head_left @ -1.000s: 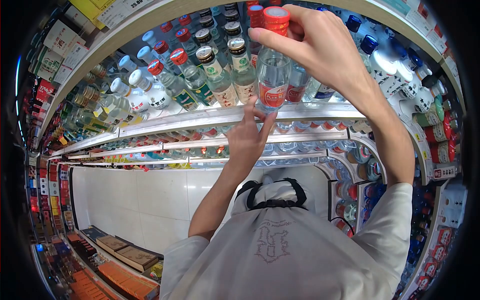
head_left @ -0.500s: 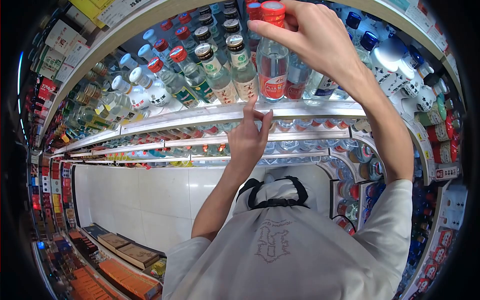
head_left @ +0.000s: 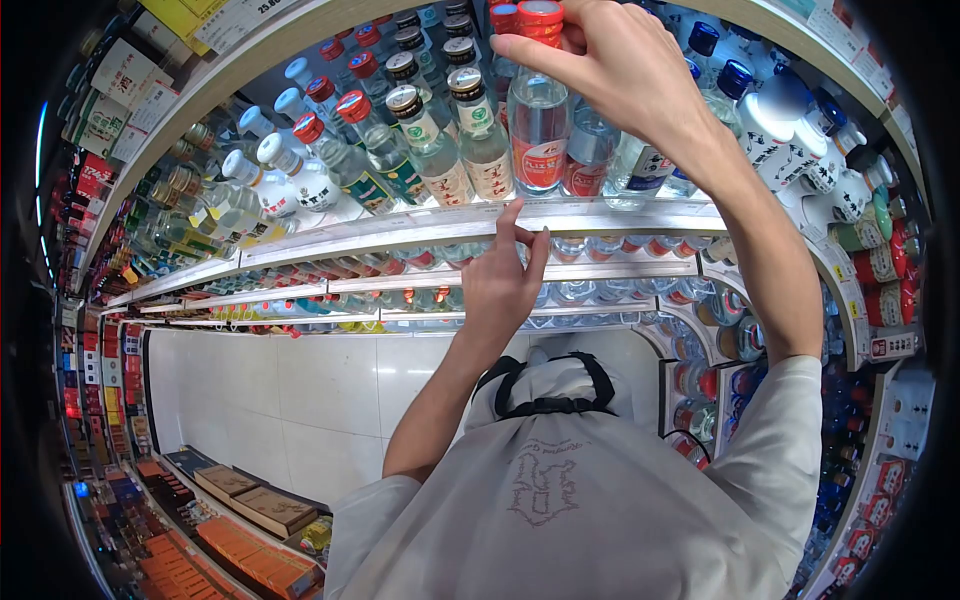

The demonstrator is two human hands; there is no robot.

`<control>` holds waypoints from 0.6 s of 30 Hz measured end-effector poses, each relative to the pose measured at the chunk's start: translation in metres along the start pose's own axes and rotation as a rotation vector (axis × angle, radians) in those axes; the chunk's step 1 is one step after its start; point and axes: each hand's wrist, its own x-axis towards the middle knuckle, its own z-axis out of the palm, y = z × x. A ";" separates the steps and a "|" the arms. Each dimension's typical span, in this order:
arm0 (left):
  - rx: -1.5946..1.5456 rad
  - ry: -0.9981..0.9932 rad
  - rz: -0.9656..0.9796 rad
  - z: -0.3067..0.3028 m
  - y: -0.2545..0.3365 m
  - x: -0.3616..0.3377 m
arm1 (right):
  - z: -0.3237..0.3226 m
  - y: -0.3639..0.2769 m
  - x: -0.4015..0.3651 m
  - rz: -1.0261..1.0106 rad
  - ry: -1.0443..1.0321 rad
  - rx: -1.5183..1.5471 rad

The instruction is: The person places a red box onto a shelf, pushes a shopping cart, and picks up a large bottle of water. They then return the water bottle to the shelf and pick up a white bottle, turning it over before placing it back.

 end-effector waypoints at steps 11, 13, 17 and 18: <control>0.017 0.005 0.017 0.004 0.000 0.001 | 0.002 0.000 0.003 0.021 -0.117 -0.140; 0.017 -0.008 0.022 0.002 0.001 0.002 | 0.002 -0.001 0.004 0.029 -0.142 -0.149; 0.005 -0.018 0.014 0.000 0.002 0.004 | 0.019 0.014 0.001 -0.043 -0.055 -0.204; 0.005 -0.016 0.013 -0.001 0.002 0.005 | 0.019 0.014 0.001 -0.045 -0.056 -0.203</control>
